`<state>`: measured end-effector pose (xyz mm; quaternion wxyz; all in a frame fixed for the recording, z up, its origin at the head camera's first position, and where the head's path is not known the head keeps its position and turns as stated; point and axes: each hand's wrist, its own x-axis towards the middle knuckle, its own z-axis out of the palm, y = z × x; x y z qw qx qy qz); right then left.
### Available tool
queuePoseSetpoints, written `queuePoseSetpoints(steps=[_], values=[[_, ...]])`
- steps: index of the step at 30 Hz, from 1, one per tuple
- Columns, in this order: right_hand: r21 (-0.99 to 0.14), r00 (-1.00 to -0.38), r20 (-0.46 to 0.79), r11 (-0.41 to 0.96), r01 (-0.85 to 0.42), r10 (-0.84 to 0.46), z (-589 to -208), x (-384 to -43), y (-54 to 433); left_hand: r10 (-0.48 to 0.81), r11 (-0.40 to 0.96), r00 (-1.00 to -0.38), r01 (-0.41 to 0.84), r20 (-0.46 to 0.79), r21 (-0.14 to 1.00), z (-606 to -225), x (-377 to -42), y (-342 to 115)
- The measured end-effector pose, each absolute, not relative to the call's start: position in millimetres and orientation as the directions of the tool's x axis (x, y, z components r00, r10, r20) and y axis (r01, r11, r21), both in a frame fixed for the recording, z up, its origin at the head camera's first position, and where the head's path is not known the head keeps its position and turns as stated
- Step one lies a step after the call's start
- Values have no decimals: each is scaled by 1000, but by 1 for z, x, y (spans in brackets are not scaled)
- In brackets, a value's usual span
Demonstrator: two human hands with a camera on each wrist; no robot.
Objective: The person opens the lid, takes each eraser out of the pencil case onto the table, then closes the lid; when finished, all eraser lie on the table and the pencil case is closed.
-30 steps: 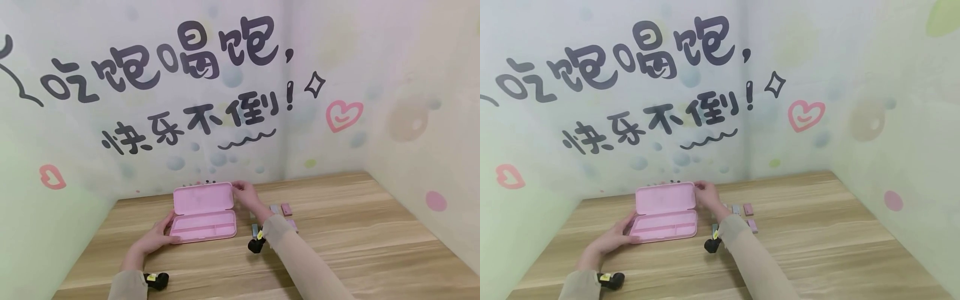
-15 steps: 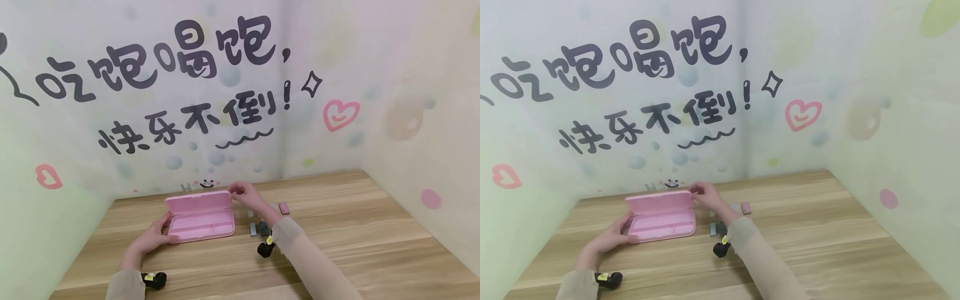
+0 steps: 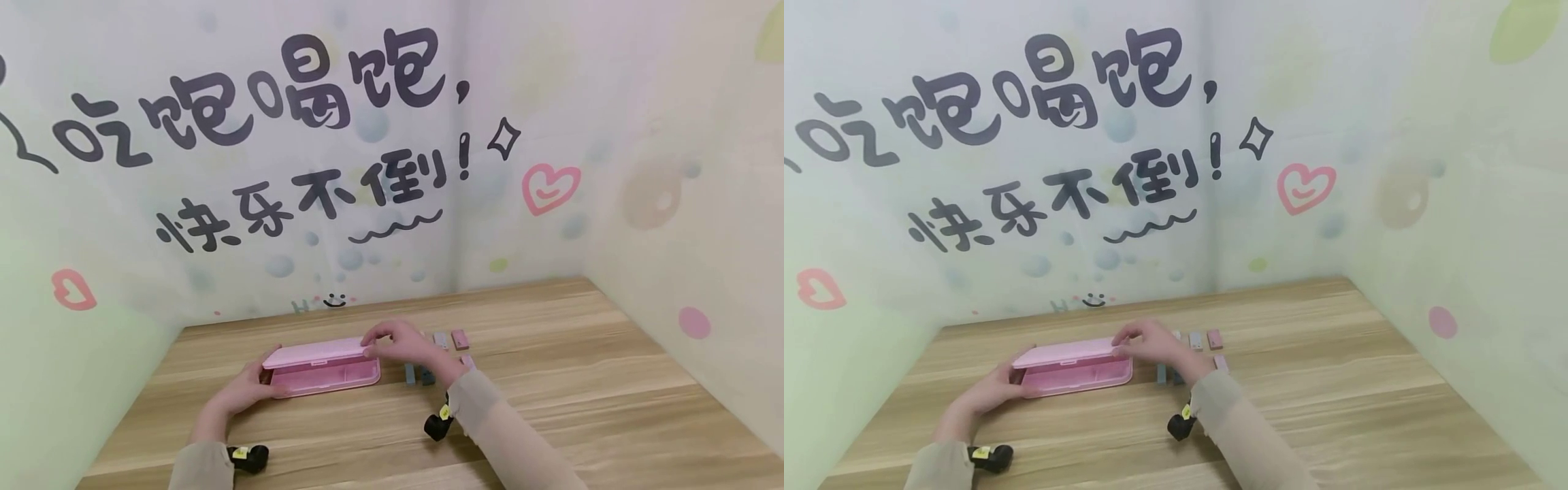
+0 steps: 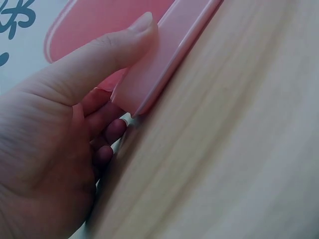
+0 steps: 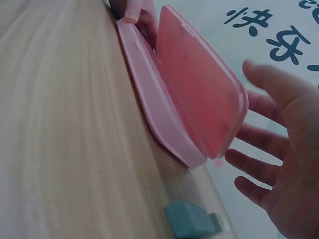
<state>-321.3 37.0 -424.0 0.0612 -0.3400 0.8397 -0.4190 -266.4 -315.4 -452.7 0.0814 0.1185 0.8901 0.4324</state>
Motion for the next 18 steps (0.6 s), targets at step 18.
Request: queuePoseSetpoints(steps=[18], values=[[-598, -771, 143, 566, -568, -621, -429, -303, 24, 344, 565, -939, 191, -19, 803, -449, -264, -317]])
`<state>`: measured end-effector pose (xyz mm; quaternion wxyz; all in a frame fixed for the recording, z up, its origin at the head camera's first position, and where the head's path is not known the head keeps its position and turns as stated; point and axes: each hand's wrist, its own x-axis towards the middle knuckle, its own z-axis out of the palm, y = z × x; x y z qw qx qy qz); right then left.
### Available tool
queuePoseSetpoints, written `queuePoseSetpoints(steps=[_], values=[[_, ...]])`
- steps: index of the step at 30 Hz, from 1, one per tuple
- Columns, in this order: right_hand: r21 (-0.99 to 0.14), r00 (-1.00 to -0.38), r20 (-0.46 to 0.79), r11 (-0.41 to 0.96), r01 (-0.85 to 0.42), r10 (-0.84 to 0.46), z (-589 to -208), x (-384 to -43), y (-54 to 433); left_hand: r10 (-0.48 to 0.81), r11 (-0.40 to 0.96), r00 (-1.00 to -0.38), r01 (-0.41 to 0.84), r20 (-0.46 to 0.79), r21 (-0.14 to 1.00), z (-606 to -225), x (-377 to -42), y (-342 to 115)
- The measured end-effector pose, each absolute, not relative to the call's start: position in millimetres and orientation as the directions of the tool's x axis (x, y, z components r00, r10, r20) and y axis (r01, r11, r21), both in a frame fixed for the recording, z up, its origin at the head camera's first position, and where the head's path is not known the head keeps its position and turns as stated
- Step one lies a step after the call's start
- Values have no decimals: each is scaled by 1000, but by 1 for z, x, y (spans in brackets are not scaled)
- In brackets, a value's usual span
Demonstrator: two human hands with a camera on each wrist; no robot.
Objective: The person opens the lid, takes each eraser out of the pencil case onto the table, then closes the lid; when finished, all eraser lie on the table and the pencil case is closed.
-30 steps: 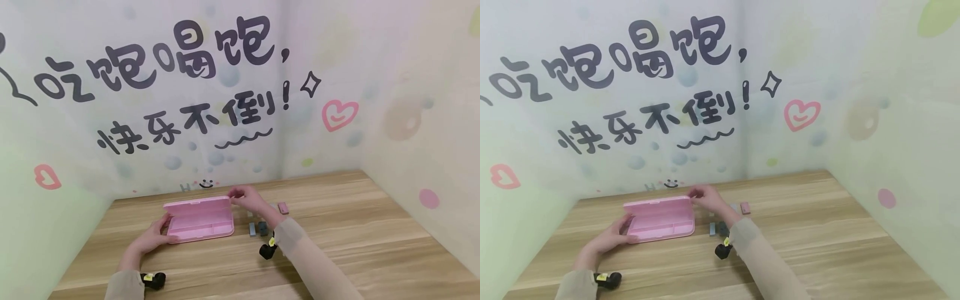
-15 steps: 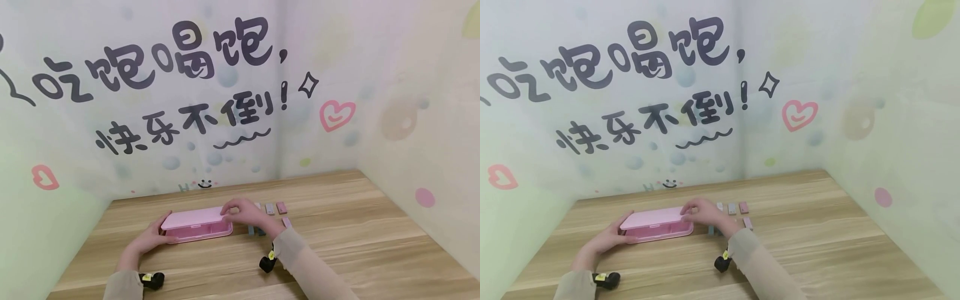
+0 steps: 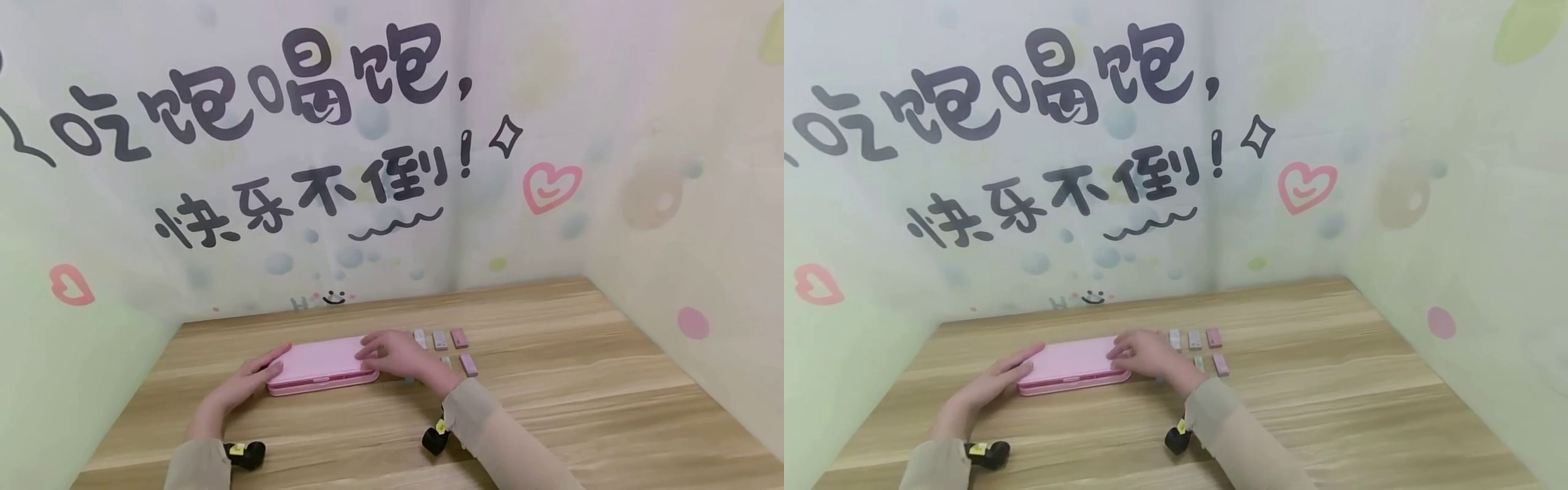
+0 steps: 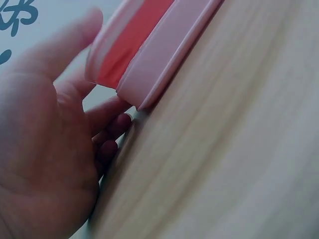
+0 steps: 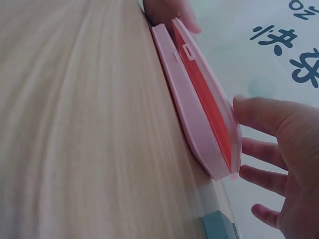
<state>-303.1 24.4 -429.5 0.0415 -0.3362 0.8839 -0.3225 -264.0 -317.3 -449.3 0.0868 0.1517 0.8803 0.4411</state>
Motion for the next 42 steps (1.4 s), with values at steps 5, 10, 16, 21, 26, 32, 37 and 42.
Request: queuePoseSetpoints(steps=[5, 10, 16, 21, 26, 32, 37, 42], values=[[-540, -773, 146, 605, -585, -617, -428, -302, 23, 343, 582, -939, 233, 25, 779, -451, -265, -318], [-480, -771, 141, 638, -601, -621, -428, -300, 21, 321, 560, -947, 203, 16, 803, -451, -266, -318], [-451, -773, 154, 652, -609, -615, -431, -297, 16, 315, 579, -949, 206, 17, 789, -449, -263, -318], [-412, -776, 155, 675, -613, -611, -430, -295, 14, 315, 596, -949, 217, 23, 773, -449, -262, -318], [-356, -765, 166, 686, -635, -622, -425, -290, 14, 312, 616, -950, 223, 25, 755, -448, -261, -316], [-363, -779, 145, 699, -616, -611, -420, -288, 18, 314, 640, -949, 221, 13, 736, -445, -263, -311], [-394, -785, 111, 699, -597, -609, -418, -290, 23, 302, 657, -953, 185, -31, 731, -441, -263, -305], [-415, -801, 85, 710, -569, -593, -417, -292, 28, 300, 647, -952, 156, -61, 746, -438, -263, -299]])
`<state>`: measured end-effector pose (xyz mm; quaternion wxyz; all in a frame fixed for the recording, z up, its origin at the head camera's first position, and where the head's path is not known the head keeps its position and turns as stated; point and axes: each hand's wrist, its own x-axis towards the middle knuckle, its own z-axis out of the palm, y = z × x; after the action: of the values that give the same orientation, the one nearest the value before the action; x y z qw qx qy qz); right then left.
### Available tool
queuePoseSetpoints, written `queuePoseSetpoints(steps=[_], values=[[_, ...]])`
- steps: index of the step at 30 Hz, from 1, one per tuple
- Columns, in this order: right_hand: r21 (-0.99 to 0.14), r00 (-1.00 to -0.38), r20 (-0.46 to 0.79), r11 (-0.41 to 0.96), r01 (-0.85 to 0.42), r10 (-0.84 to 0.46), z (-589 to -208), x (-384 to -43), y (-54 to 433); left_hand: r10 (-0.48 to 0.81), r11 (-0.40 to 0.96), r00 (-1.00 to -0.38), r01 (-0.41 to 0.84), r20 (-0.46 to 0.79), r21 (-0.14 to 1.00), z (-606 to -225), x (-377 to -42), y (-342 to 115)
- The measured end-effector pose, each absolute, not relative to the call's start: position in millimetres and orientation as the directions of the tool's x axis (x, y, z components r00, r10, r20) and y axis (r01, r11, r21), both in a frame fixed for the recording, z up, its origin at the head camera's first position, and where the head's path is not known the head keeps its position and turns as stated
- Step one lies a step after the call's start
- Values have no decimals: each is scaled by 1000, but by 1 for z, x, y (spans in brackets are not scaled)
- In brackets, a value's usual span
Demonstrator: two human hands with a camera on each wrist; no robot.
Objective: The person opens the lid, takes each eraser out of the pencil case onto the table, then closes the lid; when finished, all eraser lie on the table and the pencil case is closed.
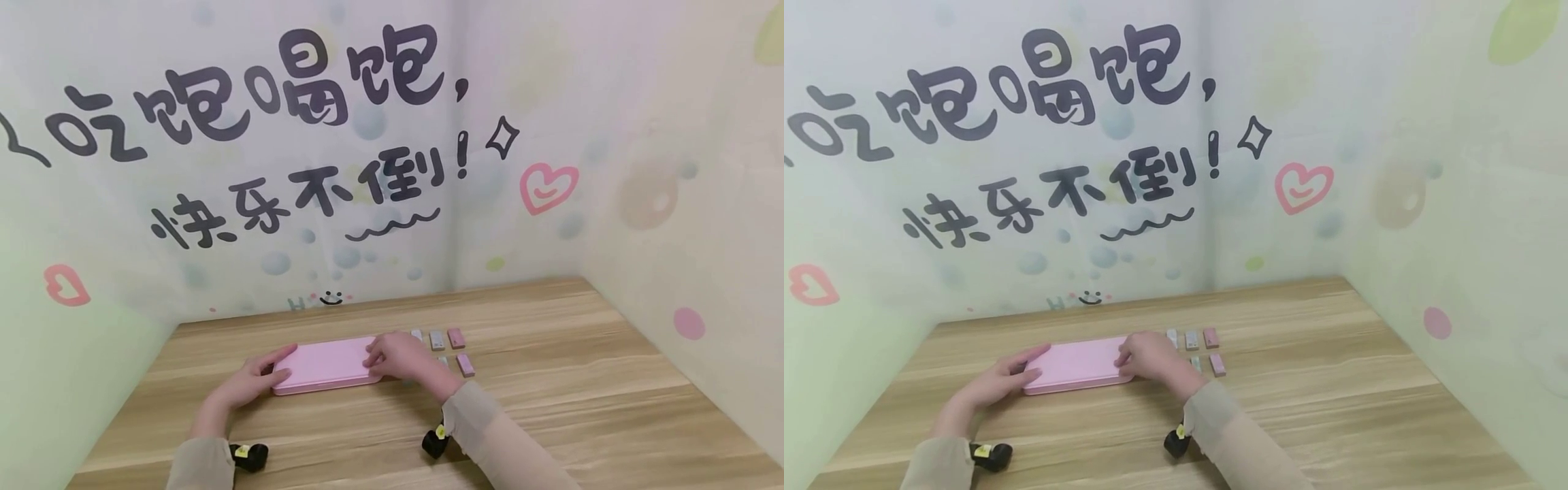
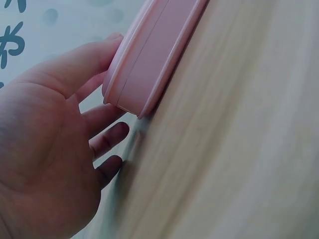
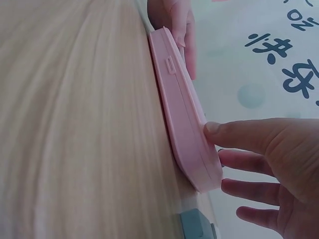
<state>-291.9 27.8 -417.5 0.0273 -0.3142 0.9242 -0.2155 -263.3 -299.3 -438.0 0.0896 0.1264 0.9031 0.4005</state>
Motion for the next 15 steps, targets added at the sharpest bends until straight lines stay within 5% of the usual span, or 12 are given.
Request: queuePoseSetpoints(steps=[15], values=[[-471, -786, 95, 669, -576, -610, -409, -298, 36, 308, 576, -950, 235, 58, 783, -434, -267, -304]])
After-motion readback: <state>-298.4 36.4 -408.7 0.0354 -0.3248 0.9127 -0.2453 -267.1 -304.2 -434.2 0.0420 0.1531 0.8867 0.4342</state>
